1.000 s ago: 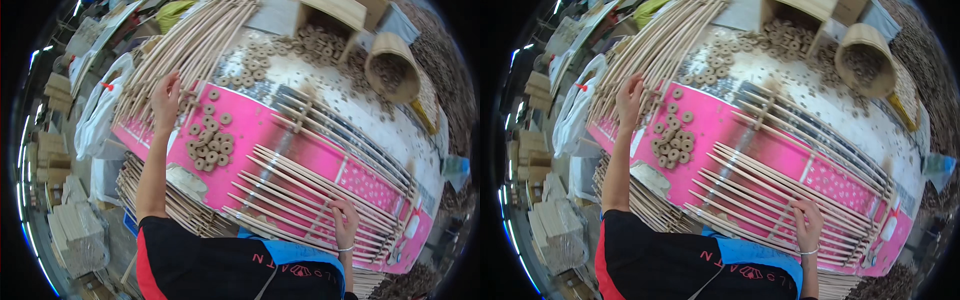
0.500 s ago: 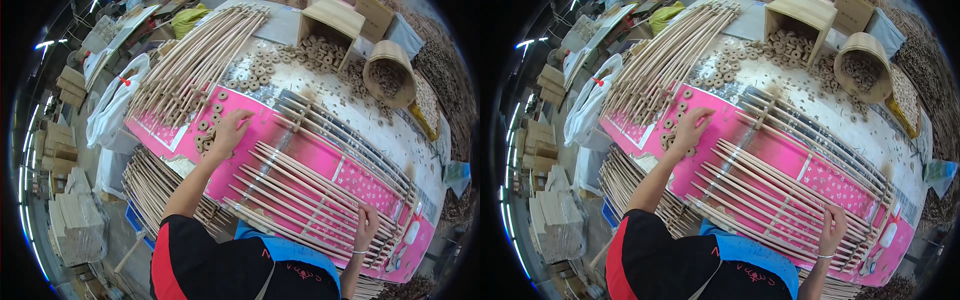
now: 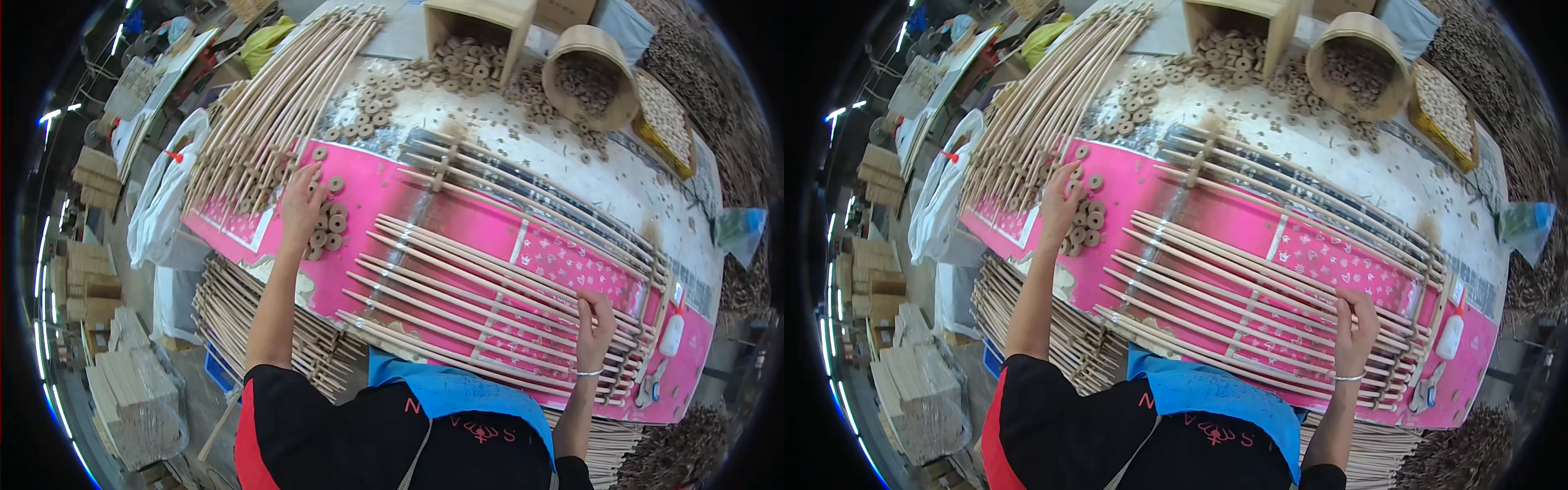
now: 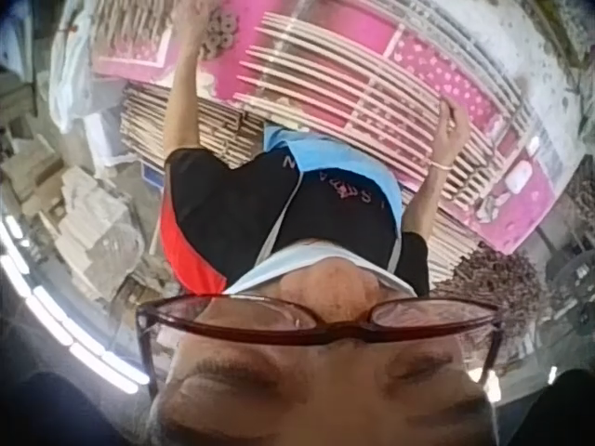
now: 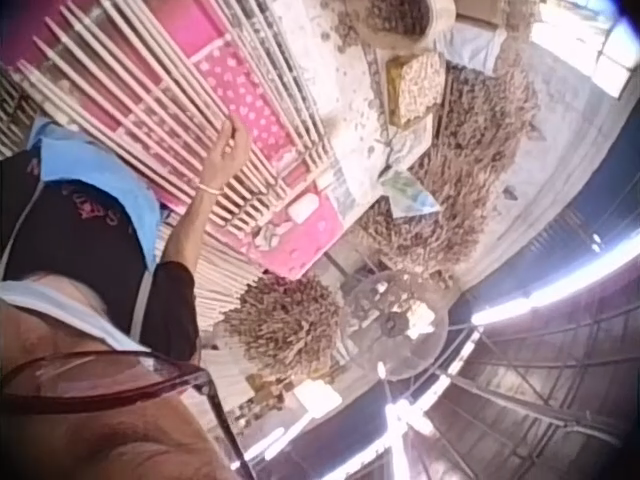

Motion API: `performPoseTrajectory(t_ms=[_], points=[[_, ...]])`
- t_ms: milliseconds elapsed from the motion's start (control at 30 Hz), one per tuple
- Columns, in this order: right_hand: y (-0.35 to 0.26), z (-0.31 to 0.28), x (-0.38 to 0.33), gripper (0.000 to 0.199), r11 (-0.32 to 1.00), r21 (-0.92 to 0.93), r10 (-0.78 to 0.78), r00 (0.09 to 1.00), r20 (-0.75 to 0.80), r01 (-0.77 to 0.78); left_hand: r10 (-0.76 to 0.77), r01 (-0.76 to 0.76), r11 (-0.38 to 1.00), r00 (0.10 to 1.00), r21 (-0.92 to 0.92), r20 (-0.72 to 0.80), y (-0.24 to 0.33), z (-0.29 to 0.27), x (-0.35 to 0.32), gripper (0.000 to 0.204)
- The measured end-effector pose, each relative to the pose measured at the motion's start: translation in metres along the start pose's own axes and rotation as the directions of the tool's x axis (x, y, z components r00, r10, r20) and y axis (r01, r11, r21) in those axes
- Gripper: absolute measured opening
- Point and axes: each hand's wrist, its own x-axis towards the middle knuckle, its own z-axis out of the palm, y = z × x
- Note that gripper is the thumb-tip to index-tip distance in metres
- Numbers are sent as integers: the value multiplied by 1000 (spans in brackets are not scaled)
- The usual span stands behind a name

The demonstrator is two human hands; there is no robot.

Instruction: Assembling wooden frame structures by applying glue to wooden sticks and attaching circular connectors.

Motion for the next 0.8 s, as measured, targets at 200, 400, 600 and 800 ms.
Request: performPoseTrajectory(t_ms=[200,400,600,800], points=[[28,-9,22,17,994,-111,-13,999,30,17,16,11,991,980,-132,201,43,37,6,46],[37,-11,50,24,959,-228,-173,985,6,170,279,-258,950,954,-177,107,91,74,7,39],[32,14,38,25,987,-90,-136,991,-8,135,601,-555,795,777,-244,189,194,124,-17,35],[28,9,25,24,999,-9,-36,999,6,36,668,-670,736,697,-96,259,222,176,-14,30]])
